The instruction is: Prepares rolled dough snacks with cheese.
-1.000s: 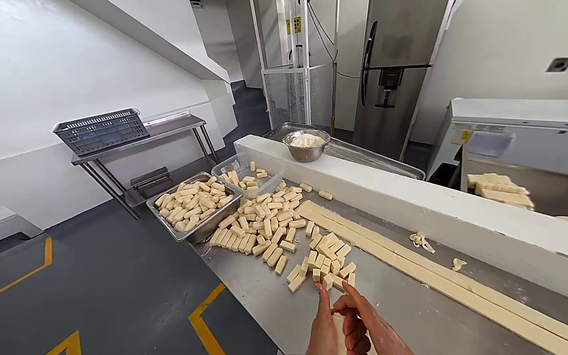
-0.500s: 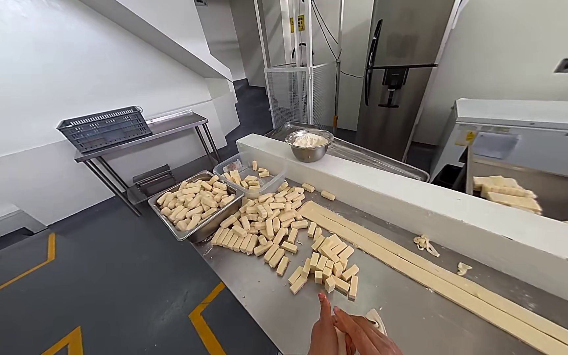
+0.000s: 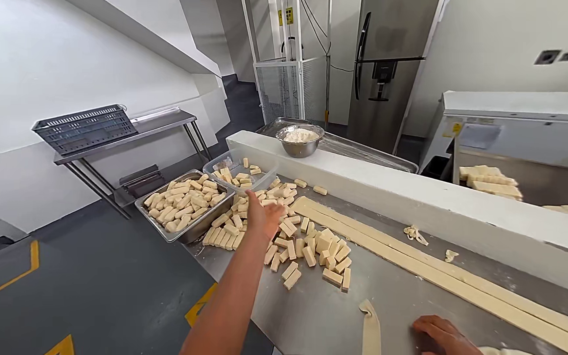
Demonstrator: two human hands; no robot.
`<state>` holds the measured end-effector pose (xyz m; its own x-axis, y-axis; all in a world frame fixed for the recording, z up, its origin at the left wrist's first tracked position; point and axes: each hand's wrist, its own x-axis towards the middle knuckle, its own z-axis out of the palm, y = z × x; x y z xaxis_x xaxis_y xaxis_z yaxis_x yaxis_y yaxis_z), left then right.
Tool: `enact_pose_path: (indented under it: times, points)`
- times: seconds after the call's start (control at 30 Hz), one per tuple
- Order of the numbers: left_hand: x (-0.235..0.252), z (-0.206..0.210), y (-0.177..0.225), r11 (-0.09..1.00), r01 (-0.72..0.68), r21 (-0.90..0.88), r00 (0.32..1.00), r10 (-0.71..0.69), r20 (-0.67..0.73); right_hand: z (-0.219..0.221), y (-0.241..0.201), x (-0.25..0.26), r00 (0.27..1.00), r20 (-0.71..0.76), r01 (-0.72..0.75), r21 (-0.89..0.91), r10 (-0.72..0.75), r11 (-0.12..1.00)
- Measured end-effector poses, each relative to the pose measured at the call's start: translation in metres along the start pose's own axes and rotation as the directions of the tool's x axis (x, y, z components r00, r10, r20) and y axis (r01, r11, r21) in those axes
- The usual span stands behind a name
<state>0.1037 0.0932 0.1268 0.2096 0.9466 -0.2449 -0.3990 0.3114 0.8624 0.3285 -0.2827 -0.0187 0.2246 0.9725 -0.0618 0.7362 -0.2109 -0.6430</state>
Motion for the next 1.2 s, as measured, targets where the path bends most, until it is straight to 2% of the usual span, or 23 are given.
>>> enact_pose_path:
  times: [0.07, 0.1, 0.13, 0.2, 0.27, 0.3, 0.33, 0.4, 0.43, 0.47, 0.5, 0.53, 0.6, 0.67, 0.73, 0.8, 0.93, 1.03, 1.13, 1.2]
  points:
    - [0.013, -0.005, 0.000, 0.983, -0.122, -0.136, 0.992, 0.123, 0.003, -0.006, 0.005, -0.009, 0.998, 0.035, -0.048, -0.032, 0.049, 0.998]
    - [0.015, -0.008, -0.005, 0.980, -0.143, -0.140, 0.989, 0.147, 0.016, -0.011, 0.001, -0.011, 0.991, 0.078, -0.108, -0.051, 0.112, 0.993]
    - [0.016, -0.011, -0.015, 0.987, -0.148, -0.062, 0.988, 0.151, 0.035, -0.013, 0.001, -0.012, 0.978, 0.139, -0.146, -0.092, 0.158, 0.985]
    - [0.012, -0.017, -0.050, 0.964, -0.148, 0.221, 0.984, 0.121, 0.132, -0.017, 0.003, -0.010, 0.942, 0.264, -0.165, -0.170, 0.206, 0.972]
    - [-0.011, -0.017, -0.093, 0.836, -0.241, 0.493, 0.933, 0.060, 0.355, -0.017, 0.001, -0.007, 0.927, 0.340, -0.105, -0.174, 0.160, 0.979]
    - [-0.032, -0.014, -0.111, 0.744, -0.334, 0.579, 0.849, -0.029, 0.527, -0.017, -0.002, -0.006, 0.932, 0.350, -0.057, -0.111, 0.092, 0.992]
    - [-0.055, -0.009, -0.125, 0.663, -0.447, 0.600, 0.711, -0.144, 0.688, -0.017, -0.008, -0.004, 0.939, 0.344, 0.005, -0.011, 0.000, 1.000]
    - [-0.101, 0.004, -0.145, 0.620, -0.604, 0.501, 0.353, -0.356, 0.865, -0.022, -0.039, 0.002, 0.941, 0.306, 0.083, 0.199, -0.143, 0.977]
    - [-0.120, 0.009, -0.153, 0.652, -0.622, 0.433, 0.196, -0.406, 0.893, -0.026, -0.060, 0.004, 0.944, 0.277, 0.100, 0.276, -0.179, 0.956]
    - [-0.132, 0.011, -0.158, 0.712, -0.593, 0.376, 0.070, -0.419, 0.905, -0.031, -0.083, 0.006, 0.951, 0.239, 0.111, 0.323, -0.194, 0.940]
    - [-0.138, 0.013, -0.158, 0.781, -0.522, 0.342, -0.022, -0.414, 0.910, -0.040, -0.104, 0.007, 0.961, 0.201, 0.111, 0.343, -0.188, 0.933]
    - [-0.138, 0.014, -0.152, 0.839, -0.448, 0.308, -0.081, -0.382, 0.921, -0.050, -0.121, 0.007, 0.972, 0.152, 0.116, 0.346, -0.177, 0.931]
    - [-0.134, 0.014, -0.128, 0.886, -0.395, 0.244, -0.123, -0.314, 0.941, -0.072, -0.142, 0.003, 0.986, 0.035, 0.148, 0.293, -0.165, 0.945]
    - [-0.131, 0.013, -0.097, 0.851, -0.487, 0.197, -0.124, -0.291, 0.949, -0.091, -0.145, -0.001, 0.981, -0.007, 0.194, 0.172, -0.196, 0.966]
    - [-0.125, 0.010, -0.071, 0.800, -0.593, 0.090, -0.125, -0.202, 0.971, -0.105, -0.145, -0.008, 0.969, -0.015, 0.245, 0.048, -0.245, 0.968]
    - [-0.119, 0.007, -0.050, 0.776, -0.631, 0.011, -0.141, -0.128, 0.982, -0.116, -0.148, -0.016, 0.954, -0.040, 0.298, 0.013, -0.297, 0.955]
    - [-0.115, 0.004, -0.037, 0.847, -0.530, -0.038, -0.220, -0.094, 0.971, -0.125, -0.139, -0.019, 0.908, -0.115, 0.419, 0.300, -0.403, 0.857]
    - [-0.115, -0.002, -0.052, 0.931, -0.362, 0.044, -0.204, -0.125, 0.971, -0.133, -0.140, -0.013, 0.911, -0.168, 0.411, 0.460, -0.378, 0.787]
    - [-0.122, -0.017, -0.067, 0.945, -0.291, 0.147, -0.203, -0.211, 0.956, -0.153, -0.149, -0.020, 0.932, -0.154, 0.361, 0.485, -0.329, 0.796]
    - [-0.131, -0.030, -0.080, 0.943, -0.276, 0.185, -0.239, -0.254, 0.937, -0.160, -0.149, -0.026, 0.949, -0.133, 0.316, 0.444, -0.287, 0.839]
